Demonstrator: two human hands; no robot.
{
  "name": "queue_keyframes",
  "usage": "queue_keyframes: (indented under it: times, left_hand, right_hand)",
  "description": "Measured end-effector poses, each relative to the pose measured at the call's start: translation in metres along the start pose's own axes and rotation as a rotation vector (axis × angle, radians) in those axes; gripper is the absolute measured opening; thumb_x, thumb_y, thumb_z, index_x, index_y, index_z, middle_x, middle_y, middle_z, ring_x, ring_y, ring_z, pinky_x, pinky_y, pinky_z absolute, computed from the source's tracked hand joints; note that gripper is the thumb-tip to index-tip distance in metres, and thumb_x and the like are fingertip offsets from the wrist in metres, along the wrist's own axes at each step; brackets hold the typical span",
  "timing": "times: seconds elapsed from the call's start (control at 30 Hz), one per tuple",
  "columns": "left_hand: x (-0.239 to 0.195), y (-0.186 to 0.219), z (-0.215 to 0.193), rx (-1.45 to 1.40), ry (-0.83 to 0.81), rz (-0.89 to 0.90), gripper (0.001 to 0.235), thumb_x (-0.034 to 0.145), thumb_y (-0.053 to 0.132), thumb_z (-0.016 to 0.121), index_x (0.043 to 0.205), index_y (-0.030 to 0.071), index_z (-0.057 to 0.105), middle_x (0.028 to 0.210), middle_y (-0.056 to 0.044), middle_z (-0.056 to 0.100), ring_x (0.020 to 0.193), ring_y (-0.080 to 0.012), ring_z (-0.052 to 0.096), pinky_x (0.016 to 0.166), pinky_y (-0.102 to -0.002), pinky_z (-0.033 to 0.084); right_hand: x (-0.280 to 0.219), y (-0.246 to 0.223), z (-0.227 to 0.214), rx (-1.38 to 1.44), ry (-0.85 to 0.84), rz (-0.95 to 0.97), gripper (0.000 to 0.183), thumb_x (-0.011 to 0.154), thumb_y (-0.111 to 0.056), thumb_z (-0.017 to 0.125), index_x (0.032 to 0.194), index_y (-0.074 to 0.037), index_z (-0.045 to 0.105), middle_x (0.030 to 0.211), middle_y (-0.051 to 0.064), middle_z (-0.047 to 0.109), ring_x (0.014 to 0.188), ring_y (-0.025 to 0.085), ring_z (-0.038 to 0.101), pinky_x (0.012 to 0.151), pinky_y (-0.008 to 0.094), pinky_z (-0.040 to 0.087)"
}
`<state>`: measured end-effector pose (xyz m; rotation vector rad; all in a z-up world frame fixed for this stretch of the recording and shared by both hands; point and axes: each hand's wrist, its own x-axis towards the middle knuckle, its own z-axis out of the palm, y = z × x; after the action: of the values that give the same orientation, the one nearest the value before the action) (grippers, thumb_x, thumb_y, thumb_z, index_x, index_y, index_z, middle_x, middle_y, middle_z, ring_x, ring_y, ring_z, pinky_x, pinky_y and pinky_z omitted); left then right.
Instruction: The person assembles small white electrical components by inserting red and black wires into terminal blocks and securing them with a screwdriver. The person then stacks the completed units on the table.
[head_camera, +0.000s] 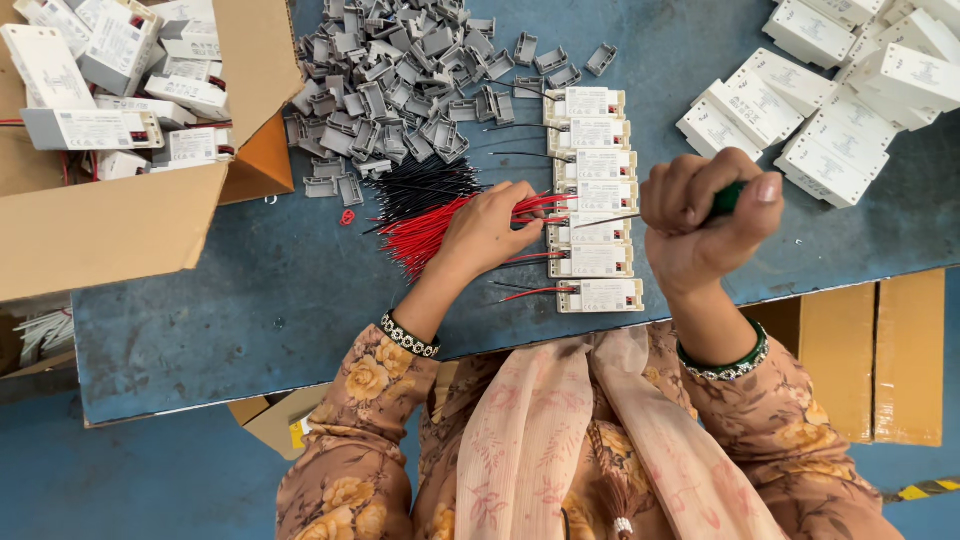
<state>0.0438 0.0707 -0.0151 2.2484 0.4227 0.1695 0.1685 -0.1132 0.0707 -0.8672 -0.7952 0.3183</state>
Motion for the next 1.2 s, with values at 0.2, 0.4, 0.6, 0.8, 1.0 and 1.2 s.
queue_keyframes:
  times: [0.2, 0.4, 0.6, 0.8, 1.0, 1.2]
  left_hand:
    - [0.0, -0.003, 0.002, 0.003, -0.007, -0.03, 0.025, 0.084, 0.03, 0.071, 0.101, 0.011, 0.069, 0.097, -0.009, 0.07, 0.089, -0.0326, 0.069, 0.074, -0.045, 0.053]
    - [0.0, -0.006, 0.004, 0.003, 0.0, -0.011, 0.029, 0.084, 0.03, 0.071, 0.103, 0.009, 0.068, 0.093, -0.01, 0.069, 0.086, -0.0327, 0.068, 0.073, -0.045, 0.052]
    - [0.001, -0.011, 0.003, -0.024, 0.031, 0.041, 0.027, 0.085, 0.03, 0.071, 0.097, 0.006, 0.069, 0.088, -0.012, 0.069, 0.086, -0.0337, 0.068, 0.071, -0.046, 0.051]
    - [0.004, -0.011, 0.004, 0.011, 0.0, -0.015, 0.03, 0.086, 0.033, 0.072, 0.099, 0.006, 0.071, 0.088, -0.013, 0.068, 0.085, -0.0348, 0.067, 0.07, -0.047, 0.051]
    - [0.005, -0.01, 0.003, -0.031, 0.044, 0.069, 0.028, 0.087, 0.031, 0.073, 0.099, 0.006, 0.071, 0.089, -0.014, 0.068, 0.086, -0.0358, 0.067, 0.071, -0.047, 0.051]
    - [0.005, -0.01, 0.003, -0.008, 0.024, 0.057, 0.028, 0.086, 0.03, 0.073, 0.098, 0.005, 0.07, 0.09, -0.014, 0.068, 0.087, -0.037, 0.067, 0.071, -0.048, 0.051]
  right_hand:
    - [0.002, 0.007, 0.001, -0.014, 0.015, -0.022, 0.064, 0.112, -0.056, 0.042, 0.071, -0.007, 0.032, 0.049, 0.004, 0.027, 0.041, 0.009, 0.016, 0.042, 0.029, 0.016]
    - [0.005, 0.012, 0.002, -0.014, 0.004, -0.023, 0.064, 0.112, -0.056, 0.042, 0.072, -0.007, 0.032, 0.049, 0.004, 0.028, 0.041, 0.01, 0.017, 0.042, 0.029, 0.017]
    - [0.005, 0.016, 0.002, -0.002, -0.003, -0.002, 0.064, 0.112, -0.056, 0.043, 0.072, -0.007, 0.033, 0.05, 0.004, 0.028, 0.042, 0.01, 0.018, 0.042, 0.029, 0.018]
    - [0.007, 0.017, 0.001, -0.01, -0.016, 0.006, 0.065, 0.112, -0.057, 0.043, 0.072, -0.007, 0.034, 0.05, 0.005, 0.028, 0.042, 0.01, 0.019, 0.042, 0.028, 0.02]
    - [0.008, 0.017, 0.002, -0.007, -0.02, 0.022, 0.065, 0.112, -0.058, 0.043, 0.073, -0.007, 0.034, 0.05, 0.005, 0.029, 0.042, 0.01, 0.019, 0.042, 0.028, 0.02]
    - [0.01, 0.017, 0.004, -0.009, -0.02, 0.022, 0.066, 0.112, -0.058, 0.043, 0.072, -0.007, 0.034, 0.05, 0.005, 0.029, 0.041, 0.01, 0.019, 0.042, 0.029, 0.019]
